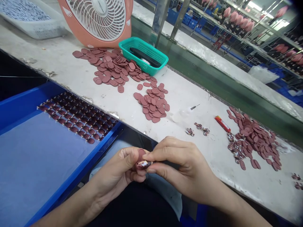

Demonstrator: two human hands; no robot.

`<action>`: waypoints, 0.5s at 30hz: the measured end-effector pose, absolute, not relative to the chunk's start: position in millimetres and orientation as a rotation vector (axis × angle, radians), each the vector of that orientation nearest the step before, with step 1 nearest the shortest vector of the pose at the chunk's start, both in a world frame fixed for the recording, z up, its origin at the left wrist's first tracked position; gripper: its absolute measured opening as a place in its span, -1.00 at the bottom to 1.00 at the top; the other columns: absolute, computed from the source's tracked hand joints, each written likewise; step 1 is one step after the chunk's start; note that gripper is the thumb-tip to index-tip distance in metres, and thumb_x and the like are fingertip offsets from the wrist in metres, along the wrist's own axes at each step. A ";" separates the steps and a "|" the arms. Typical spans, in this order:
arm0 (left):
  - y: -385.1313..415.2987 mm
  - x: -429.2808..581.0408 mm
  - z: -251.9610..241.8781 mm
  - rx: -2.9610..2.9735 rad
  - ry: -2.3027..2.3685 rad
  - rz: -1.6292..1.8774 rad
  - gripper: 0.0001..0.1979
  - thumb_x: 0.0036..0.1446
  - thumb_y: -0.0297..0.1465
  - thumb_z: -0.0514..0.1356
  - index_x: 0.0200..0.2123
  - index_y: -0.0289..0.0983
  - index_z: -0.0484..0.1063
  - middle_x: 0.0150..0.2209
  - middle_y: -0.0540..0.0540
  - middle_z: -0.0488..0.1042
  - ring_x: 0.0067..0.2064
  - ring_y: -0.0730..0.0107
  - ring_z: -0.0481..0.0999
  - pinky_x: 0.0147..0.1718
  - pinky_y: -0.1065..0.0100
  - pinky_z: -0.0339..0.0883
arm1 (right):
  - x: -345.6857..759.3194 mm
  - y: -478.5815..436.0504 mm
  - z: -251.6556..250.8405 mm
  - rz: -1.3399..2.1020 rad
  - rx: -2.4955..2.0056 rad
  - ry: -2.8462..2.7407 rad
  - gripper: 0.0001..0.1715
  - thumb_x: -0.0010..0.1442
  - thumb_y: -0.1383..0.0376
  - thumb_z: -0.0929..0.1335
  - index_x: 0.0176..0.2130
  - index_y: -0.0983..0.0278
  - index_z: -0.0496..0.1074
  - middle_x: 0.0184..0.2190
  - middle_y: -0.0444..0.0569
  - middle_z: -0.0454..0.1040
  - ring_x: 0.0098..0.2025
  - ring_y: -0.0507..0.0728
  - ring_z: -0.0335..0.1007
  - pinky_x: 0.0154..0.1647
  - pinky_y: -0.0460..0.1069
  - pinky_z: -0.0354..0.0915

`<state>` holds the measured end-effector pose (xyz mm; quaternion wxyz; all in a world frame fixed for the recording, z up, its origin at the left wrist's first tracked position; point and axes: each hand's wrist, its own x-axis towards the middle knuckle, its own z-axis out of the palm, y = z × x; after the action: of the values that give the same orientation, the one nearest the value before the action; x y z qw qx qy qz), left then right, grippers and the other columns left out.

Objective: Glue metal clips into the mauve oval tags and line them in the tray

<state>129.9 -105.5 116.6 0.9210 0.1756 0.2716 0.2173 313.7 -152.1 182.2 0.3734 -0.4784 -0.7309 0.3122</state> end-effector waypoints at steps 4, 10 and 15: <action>-106.6 128.8 116.3 0.351 0.592 0.454 -0.67 -0.09 -0.14 0.53 -0.49 -0.31 0.66 -0.54 -0.02 0.50 -0.54 0.59 0.46 -0.51 0.61 0.45 | 309.7 -152.1 180.0 0.819 -1.221 -1.849 -0.92 0.29 0.37 0.46 -0.18 0.32 0.60 -0.33 -0.03 0.62 -0.30 0.04 0.52 -0.22 -0.09 0.42; -108.7 124.1 115.0 0.365 0.573 0.442 -0.64 -0.12 -0.12 0.54 -0.53 -0.32 0.64 -0.61 0.02 0.43 -0.57 0.63 0.41 -0.48 0.62 0.44 | 306.9 -149.4 176.6 0.858 -1.213 -1.841 -0.90 0.27 0.38 0.47 -0.18 0.36 0.61 -0.34 -0.01 0.62 -0.30 0.04 0.52 -0.20 -0.08 0.41; -104.2 121.3 114.4 0.375 0.595 0.439 -0.63 -0.09 -0.08 0.51 -0.49 -0.30 0.66 -0.58 0.01 0.45 -0.56 0.61 0.42 -0.54 0.63 0.45 | 305.4 -144.6 179.5 0.864 -1.218 -1.850 -0.90 0.28 0.37 0.47 -0.17 0.35 0.60 -0.32 -0.03 0.62 -0.29 0.02 0.52 -0.20 -0.10 0.41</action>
<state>121.3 -104.2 114.4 0.9153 0.1823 0.2889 0.2132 305.4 -144.6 179.5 0.3726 -0.4755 -0.7220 0.3372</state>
